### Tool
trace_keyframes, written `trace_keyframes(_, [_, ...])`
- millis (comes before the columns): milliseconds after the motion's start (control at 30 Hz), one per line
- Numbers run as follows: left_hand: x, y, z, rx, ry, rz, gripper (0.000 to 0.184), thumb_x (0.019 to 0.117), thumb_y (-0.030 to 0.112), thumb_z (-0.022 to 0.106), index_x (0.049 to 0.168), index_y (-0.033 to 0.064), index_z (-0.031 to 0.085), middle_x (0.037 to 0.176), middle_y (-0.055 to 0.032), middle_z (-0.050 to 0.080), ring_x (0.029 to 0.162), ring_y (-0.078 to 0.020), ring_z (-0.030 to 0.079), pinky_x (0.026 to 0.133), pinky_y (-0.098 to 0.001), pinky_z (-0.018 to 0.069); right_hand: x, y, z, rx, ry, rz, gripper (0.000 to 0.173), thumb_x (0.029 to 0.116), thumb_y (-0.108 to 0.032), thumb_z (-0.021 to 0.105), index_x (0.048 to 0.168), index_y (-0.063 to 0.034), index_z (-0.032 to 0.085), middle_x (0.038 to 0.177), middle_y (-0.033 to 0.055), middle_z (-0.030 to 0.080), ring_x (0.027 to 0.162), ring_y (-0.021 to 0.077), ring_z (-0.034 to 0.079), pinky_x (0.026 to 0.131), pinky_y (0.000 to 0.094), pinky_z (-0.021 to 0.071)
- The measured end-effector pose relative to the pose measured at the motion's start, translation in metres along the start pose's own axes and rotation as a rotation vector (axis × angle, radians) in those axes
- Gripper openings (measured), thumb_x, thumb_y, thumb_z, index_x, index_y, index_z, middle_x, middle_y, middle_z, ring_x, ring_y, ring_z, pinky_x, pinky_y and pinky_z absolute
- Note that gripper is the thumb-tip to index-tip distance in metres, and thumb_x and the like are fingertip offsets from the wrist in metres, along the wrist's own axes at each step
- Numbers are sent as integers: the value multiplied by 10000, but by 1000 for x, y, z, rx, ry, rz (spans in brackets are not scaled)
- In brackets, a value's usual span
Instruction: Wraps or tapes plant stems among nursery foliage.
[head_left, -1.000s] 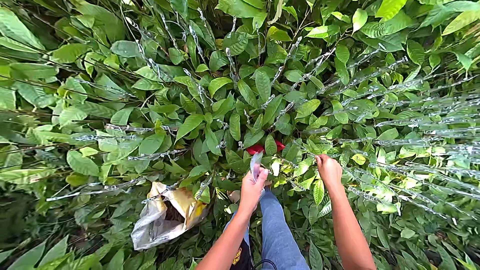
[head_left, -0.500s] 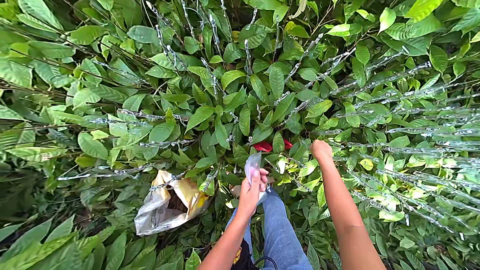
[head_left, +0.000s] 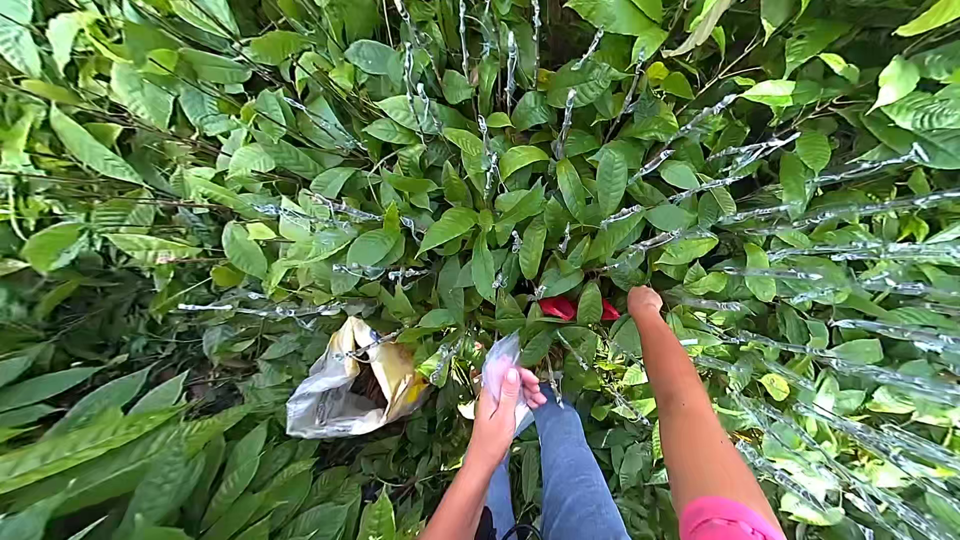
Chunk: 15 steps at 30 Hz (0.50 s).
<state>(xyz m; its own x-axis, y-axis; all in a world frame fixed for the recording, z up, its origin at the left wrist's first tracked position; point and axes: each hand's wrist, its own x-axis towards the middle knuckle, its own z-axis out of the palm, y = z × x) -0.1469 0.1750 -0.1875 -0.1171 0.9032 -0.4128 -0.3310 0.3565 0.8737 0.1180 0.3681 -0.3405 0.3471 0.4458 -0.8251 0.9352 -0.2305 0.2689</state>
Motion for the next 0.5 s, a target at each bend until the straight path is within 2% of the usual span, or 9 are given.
trace_keyframes(233, [5, -4, 17, 3, 7, 3, 337, 1104, 187, 313, 999, 103, 623, 834, 53, 717, 746, -82, 713, 747, -255, 619, 13, -15, 9, -23, 18, -47, 373, 1026, -43, 439, 1356, 50, 584, 1445, 226, 566, 1336, 381, 562, 1037, 565, 495])
trace_keyframes(333, [9, -1, 26, 25, 25, -41, 296, 1087, 149, 345, 1028, 73, 625, 863, 38, 721, 781, -87, 715, 748, -252, 613, 13, -15, 14, -26, -1, -64, 380, 1021, -37, 448, 1369, 64, 565, 1480, 235, 525, 1364, 388, 534, 1046, 554, 494])
trace_keyframes(400, [11, 0, 31, 39, 49, -96, 243, 1072, 121, 382, 1055, 44, 612, 885, 11, 731, 787, -103, 721, 731, -257, 614, 6, -12, 16, -34, -43, -91, 396, 1027, -59, 460, 1391, 77, 539, 1512, 247, 485, 1400, 392, 493, 1072, 550, 475])
trace_keyframes(500, [12, 7, 42, 44, 61, -160, 193, 1059, 93, 433, 1081, 19, 610, 905, -7, 734, 792, -106, 724, 730, -259, 616, -6, -8, 13, -73, -138, -219, 455, 1009, -116, 566, 1392, 123, 514, 1541, 304, 420, 1440, 445, 419, 1126, 601, 405])
